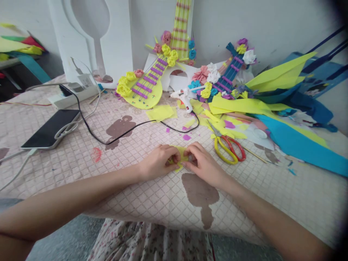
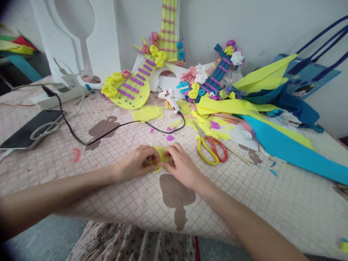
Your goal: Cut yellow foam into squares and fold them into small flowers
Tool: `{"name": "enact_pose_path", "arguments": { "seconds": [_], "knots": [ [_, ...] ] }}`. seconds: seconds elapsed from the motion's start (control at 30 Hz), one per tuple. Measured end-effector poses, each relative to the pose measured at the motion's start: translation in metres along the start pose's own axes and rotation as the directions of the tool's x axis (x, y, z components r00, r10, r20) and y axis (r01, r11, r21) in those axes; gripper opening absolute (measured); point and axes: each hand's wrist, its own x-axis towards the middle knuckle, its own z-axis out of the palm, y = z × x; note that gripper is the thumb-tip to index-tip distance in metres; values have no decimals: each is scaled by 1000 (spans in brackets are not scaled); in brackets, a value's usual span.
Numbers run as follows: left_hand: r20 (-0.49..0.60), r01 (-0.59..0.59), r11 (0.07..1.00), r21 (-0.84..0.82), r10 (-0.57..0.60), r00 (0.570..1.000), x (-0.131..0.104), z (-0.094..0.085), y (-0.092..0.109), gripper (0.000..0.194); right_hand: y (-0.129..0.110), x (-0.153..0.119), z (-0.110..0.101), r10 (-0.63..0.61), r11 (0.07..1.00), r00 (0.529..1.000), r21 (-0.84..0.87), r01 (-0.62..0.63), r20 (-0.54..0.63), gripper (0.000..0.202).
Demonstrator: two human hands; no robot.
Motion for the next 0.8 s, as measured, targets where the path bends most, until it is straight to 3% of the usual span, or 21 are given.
{"name": "enact_pose_path", "arguments": {
  "seconds": [0.33,0.43,0.6,0.7,0.8],
  "knots": [
    [11,34,997,-73,-34,999,-1,-1,-1,9,15,5,-13,72,996,997,49,-71,-27,5],
    [-46,80,988,-134,-87,995,-1,-5,-1,3,15,5,-13,81,996,994,47,-78,-72,6],
    [-197,116,993,-19,-117,973,1,-12,-11,15,12,5,-10,90,995,989,59,-84,-119,8],
    [-185,128,991,47,-117,976,3,-14,-17,33,13,5,-9,100,993,987,75,-91,-127,10],
    [-144,134,987,85,-121,982,9,-15,-19,29,15,7,-7,110,992,985,84,-99,-135,15]
  ]
}}
